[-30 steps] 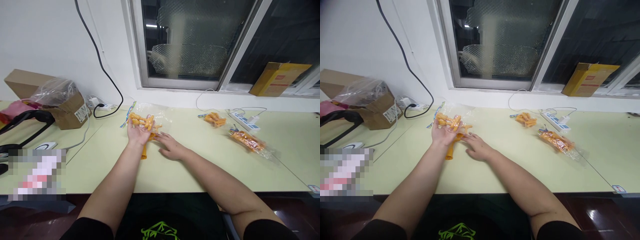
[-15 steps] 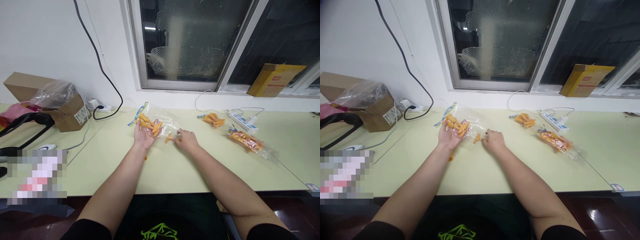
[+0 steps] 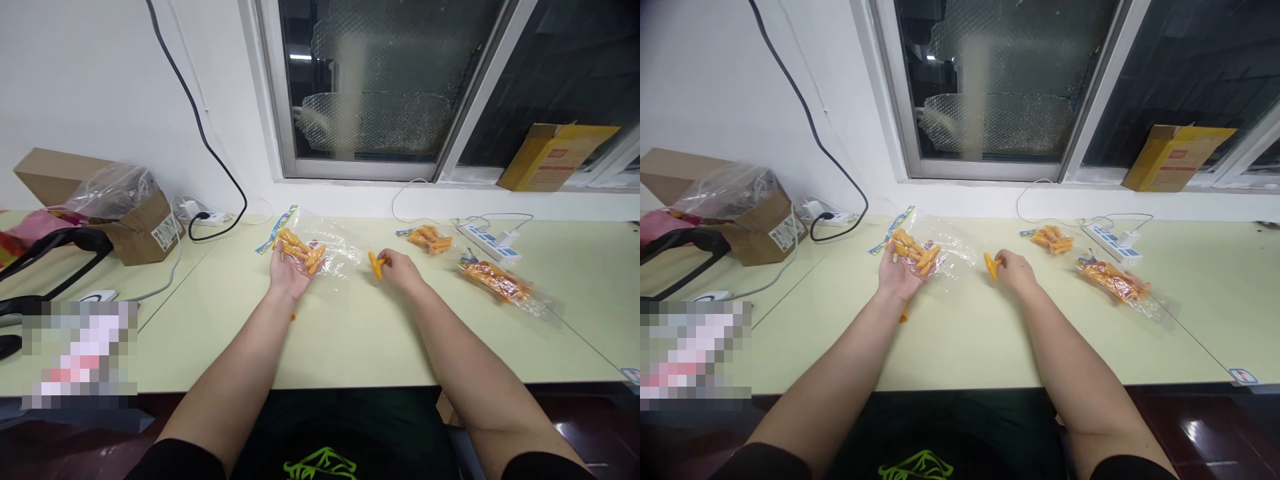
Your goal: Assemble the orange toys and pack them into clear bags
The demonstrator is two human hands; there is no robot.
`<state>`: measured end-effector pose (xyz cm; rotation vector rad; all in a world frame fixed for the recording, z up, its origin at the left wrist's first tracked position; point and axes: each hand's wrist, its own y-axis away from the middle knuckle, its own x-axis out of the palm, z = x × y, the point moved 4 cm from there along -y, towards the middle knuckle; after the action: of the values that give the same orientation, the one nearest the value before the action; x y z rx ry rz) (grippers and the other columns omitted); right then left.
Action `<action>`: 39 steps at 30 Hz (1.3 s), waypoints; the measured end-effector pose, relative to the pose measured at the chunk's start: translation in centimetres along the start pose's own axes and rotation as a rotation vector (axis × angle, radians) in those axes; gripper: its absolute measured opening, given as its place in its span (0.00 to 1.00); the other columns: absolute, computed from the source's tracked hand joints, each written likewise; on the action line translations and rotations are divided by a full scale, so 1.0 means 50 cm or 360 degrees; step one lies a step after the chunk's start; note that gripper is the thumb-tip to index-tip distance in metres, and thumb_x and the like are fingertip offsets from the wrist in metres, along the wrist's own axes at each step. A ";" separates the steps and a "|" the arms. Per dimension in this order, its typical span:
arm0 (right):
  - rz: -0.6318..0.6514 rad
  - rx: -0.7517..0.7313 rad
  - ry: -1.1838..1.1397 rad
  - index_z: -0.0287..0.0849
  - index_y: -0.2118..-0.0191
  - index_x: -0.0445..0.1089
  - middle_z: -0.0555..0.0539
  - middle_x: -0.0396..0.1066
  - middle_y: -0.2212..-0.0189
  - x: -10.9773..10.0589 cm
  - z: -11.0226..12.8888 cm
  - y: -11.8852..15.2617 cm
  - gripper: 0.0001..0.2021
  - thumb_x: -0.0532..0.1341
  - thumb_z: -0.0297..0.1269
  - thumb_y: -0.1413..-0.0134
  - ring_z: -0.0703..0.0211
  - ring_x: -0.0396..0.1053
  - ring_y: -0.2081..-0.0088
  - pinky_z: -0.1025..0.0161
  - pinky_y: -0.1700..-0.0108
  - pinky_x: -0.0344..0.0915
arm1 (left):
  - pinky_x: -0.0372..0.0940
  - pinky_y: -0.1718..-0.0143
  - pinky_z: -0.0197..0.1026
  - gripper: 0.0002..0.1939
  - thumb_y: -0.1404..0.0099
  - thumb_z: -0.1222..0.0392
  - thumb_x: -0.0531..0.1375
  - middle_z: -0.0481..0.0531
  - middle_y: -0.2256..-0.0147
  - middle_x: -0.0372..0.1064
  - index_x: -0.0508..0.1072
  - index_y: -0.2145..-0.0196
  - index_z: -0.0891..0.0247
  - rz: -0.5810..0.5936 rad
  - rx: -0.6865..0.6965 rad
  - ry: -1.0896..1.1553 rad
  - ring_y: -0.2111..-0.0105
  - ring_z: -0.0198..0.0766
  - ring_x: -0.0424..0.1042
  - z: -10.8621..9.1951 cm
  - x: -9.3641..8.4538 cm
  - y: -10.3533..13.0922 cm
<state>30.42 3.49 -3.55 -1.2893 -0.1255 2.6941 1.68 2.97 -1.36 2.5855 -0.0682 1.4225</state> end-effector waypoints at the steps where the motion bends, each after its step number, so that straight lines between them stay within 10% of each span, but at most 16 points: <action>1: -0.0057 0.0018 -0.0253 0.47 0.59 0.72 0.48 0.73 0.69 -0.006 -0.005 -0.004 0.10 0.60 0.36 0.48 0.56 0.66 0.69 0.59 0.64 0.60 | 0.74 0.55 0.60 0.24 0.31 0.37 0.52 0.61 0.50 0.73 0.71 0.52 0.58 -0.0033 0.0034 0.0011 0.52 0.55 0.76 -0.003 -0.003 -0.002; 7: 0.0260 0.0138 -0.1850 0.46 0.51 0.67 0.45 0.75 0.62 -0.002 0.026 0.002 0.18 0.62 0.45 0.46 0.57 0.73 0.68 0.56 0.62 0.71 | 0.74 0.54 0.61 0.23 0.30 0.37 0.51 0.59 0.51 0.72 0.69 0.51 0.56 -0.0158 0.0148 0.0051 0.50 0.54 0.76 -0.013 -0.018 -0.009; 12: 0.0553 0.0132 -0.2295 0.48 0.48 0.69 0.45 0.74 0.55 0.003 0.063 0.023 0.18 0.59 0.44 0.44 0.54 0.75 0.60 0.57 0.61 0.74 | 0.74 0.53 0.61 0.23 0.31 0.37 0.51 0.59 0.51 0.72 0.69 0.52 0.56 -0.0193 0.0146 0.0083 0.50 0.54 0.76 -0.011 -0.021 -0.012; 20: 0.1047 0.0034 -0.2004 0.46 0.52 0.71 0.50 0.71 0.67 0.016 0.081 0.049 0.18 0.65 0.35 0.51 0.69 0.54 0.79 0.69 0.79 0.50 | 0.71 0.50 0.67 0.22 0.31 0.37 0.51 0.60 0.51 0.72 0.69 0.55 0.57 -0.0218 0.0152 0.0102 0.47 0.57 0.74 -0.010 -0.022 -0.014; 32: 0.0920 0.0083 -0.1549 0.42 0.53 0.77 0.47 0.75 0.66 0.031 0.069 0.043 0.19 0.70 0.39 0.54 0.66 0.66 0.71 0.69 0.75 0.57 | 0.67 0.48 0.72 0.24 0.31 0.37 0.52 0.62 0.47 0.70 0.70 0.50 0.56 -0.0058 0.0070 0.0128 0.44 0.61 0.71 0.001 -0.008 -0.007; 39: 0.0976 0.0198 -0.1438 0.42 0.59 0.79 0.51 0.72 0.73 0.021 0.049 0.039 0.15 0.67 0.36 0.57 0.70 0.53 0.80 0.69 0.80 0.47 | 0.67 0.48 0.71 0.24 0.31 0.36 0.51 0.61 0.48 0.71 0.70 0.52 0.57 -0.0005 0.0076 0.0174 0.45 0.60 0.72 -0.001 -0.007 -0.007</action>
<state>27.67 1.73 -3.10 0.0414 0.3951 3.5002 1.49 3.31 -1.66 2.5381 -0.0148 1.5805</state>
